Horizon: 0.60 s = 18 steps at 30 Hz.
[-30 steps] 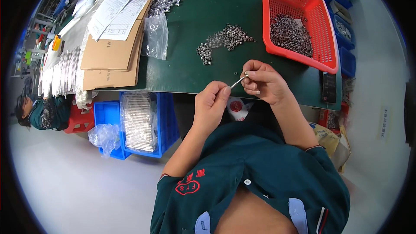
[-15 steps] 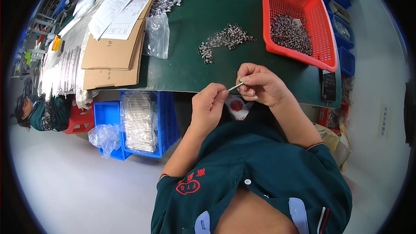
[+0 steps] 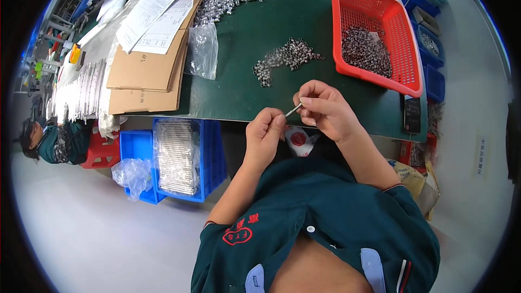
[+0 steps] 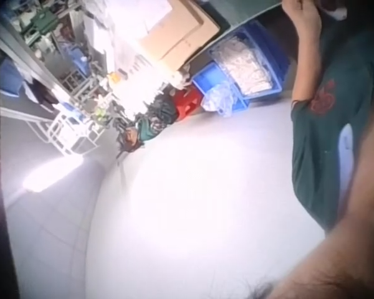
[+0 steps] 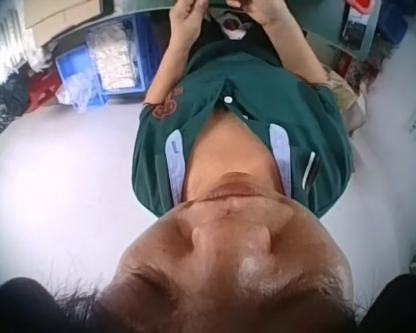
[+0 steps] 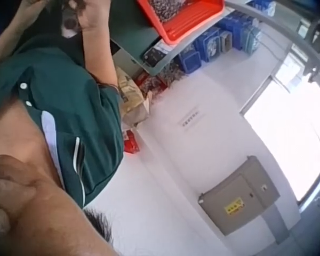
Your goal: Threading small metal components onto a thin metal rod at a workbench.
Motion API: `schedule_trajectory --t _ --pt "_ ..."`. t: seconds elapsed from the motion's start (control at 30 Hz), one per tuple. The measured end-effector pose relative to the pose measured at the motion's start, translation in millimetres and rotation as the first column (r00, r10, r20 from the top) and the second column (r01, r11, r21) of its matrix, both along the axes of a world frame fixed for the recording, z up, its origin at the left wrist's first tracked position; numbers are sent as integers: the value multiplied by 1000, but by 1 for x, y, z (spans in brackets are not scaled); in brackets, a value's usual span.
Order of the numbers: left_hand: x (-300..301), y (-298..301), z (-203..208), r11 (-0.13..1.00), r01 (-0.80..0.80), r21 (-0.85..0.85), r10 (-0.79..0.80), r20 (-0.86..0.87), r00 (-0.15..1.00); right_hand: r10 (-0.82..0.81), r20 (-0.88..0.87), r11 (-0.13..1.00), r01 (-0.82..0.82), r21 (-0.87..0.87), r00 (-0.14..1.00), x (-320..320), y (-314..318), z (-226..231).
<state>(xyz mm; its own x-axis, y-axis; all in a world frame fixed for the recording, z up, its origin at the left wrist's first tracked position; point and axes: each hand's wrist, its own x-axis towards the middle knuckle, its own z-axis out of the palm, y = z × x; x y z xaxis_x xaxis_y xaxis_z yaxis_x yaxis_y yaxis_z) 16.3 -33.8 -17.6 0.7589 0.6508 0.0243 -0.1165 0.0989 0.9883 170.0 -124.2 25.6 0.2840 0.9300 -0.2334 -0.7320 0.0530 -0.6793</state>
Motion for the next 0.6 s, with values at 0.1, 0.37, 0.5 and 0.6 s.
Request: schedule_trajectory --t 0.1,0.37,0.5,0.6 --pt "2 -1 -2 989 34 -146 -25 61 998 -70 182 997 73 -11 981 -1 1 0" --pt "7 -4 12 766 182 -617 -78 191 978 -223 520 975 184 126 825 -6 6 -7" --pt "7 -5 16 664 280 -693 -96 292 951 -163 468 982 99 160 869 -2 6 -3" --pt "6 -12 18 911 52 -409 -17 90 996 -98 529 995 95 33 843 -5 7 2"
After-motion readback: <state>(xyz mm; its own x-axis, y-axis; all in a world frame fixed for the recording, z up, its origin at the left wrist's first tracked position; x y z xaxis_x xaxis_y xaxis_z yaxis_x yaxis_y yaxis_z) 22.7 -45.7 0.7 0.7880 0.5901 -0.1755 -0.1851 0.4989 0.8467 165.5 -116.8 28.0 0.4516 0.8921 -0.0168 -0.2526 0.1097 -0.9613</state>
